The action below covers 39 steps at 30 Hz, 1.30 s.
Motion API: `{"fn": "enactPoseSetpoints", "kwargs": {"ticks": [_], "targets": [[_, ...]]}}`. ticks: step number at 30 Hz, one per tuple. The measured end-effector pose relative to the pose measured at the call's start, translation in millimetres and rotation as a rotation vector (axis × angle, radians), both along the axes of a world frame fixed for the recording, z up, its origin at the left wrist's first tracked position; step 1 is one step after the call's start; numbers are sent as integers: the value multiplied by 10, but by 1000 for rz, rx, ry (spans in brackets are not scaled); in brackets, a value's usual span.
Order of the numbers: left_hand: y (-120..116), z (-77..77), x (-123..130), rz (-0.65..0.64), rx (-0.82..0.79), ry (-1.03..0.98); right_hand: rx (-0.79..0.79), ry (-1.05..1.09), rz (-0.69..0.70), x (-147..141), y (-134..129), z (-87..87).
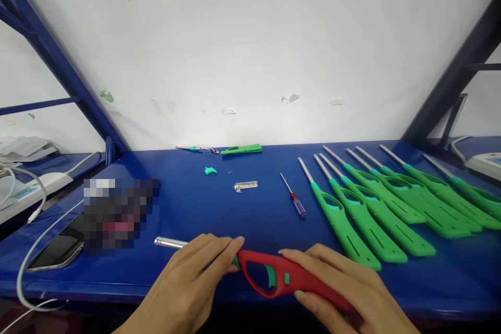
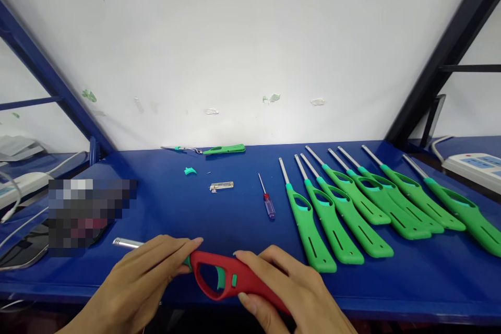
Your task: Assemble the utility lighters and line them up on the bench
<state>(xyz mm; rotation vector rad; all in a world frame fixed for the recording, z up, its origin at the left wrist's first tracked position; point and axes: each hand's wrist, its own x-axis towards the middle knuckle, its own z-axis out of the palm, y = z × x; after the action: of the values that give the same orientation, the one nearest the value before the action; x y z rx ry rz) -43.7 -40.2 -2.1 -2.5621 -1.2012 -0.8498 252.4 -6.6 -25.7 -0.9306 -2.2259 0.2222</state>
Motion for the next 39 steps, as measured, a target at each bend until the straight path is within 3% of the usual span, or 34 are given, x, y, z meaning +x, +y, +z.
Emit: {"fn": "enactPoseSetpoints", "kwargs": {"ticks": [4,7,15,19,24,28,32,39], "targets": [[-6,18,62,8,109,-2,18,14,-77,33,-5,-68],[-4,64,65,-8,89,-21,-7,39,-88,55,-12,-109],[-3,49,-5,-50,-101,-48,-87,56,90,-19,32,64],[29,54,29,-39,-30,-76,-129,70,113,-56,69,64],[42,85,-42,63,43,-74,-50,183,8,-83,92,-23],[36,-5,-111,120,27,-143,-16,230,6,-36,136,-76],[70,-81,-96,133,-31,-166,18,167,10,-36,159,-107],[117,-58,-144,123,-130,-142,72,55,2,-105,133,-120]]}}
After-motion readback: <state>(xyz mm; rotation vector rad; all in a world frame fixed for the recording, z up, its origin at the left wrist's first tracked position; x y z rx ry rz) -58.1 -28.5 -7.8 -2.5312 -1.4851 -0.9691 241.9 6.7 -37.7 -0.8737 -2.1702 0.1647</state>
